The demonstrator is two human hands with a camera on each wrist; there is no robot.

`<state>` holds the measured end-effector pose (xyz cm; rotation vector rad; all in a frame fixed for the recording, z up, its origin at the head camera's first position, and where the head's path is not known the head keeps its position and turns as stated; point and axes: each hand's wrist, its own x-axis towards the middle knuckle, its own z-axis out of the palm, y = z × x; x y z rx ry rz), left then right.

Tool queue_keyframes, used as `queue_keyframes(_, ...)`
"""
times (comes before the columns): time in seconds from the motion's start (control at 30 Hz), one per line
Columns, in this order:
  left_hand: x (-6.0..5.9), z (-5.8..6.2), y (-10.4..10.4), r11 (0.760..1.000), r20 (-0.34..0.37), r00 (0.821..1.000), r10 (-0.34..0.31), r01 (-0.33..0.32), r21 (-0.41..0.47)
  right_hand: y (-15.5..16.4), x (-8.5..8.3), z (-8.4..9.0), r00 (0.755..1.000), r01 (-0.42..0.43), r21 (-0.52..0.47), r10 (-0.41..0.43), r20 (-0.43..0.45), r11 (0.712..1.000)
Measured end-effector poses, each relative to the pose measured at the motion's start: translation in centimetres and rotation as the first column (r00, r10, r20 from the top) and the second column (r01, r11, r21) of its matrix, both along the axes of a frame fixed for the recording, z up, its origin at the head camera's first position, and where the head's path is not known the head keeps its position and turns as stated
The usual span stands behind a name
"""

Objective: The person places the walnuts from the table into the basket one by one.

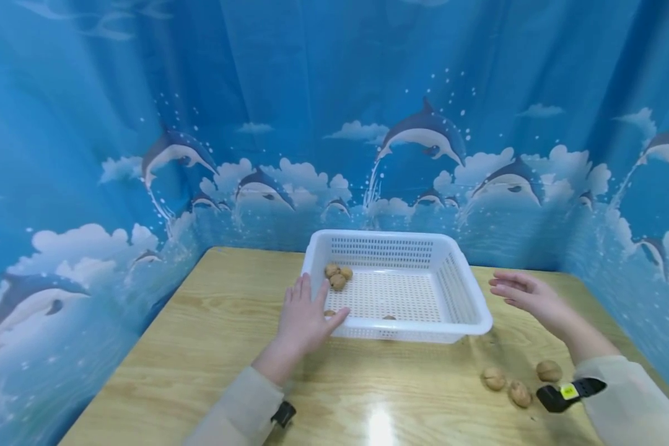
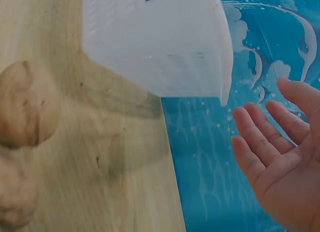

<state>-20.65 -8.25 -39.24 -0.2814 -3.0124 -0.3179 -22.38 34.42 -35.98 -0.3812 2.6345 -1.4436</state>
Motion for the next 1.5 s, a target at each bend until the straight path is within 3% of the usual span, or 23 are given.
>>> queue_keyframes(0.23,0.1,0.0,0.0,1.000,0.006,1.000,-0.012,0.011,0.012,2.4,2.4,-1.4,1.000,-0.026,0.021,0.026,-0.004,0.999)
queue_keyframes(0.53,0.1,0.2,0.0,1.000,-0.005,1.000,-0.010,0.010,0.015,6.0,4.6,-3.4,0.986,-0.057,0.025,0.052,0.161,0.998)
queue_keyframes(0.73,0.1,0.2,0.1,1.000,0.015,1.000,-0.016,0.016,0.015,8.1,5.8,-5.4,0.970,-0.102,0.105,0.076,0.232,0.989)
queue_keyframes(0.93,0.1,0.1,-0.1,1.000,0.017,1.000,-0.003,0.003,-0.011,9.1,6.4,-6.4,0.982,-0.091,0.193,0.056,0.182,0.977)
queue_keyframes(1.23,0.0,0.2,0.1,1.000,0.033,0.999,-0.003,0.003,0.001,8.9,6.7,-6.7,0.958,-0.008,0.296,-0.078,0.277,0.955)
queue_keyframes(1.5,-0.1,0.1,-0.3,1.000,0.016,1.000,-0.010,0.010,0.019,8.7,6.5,-6.9,0.968,-0.028,0.306,-0.051,0.247,0.952)
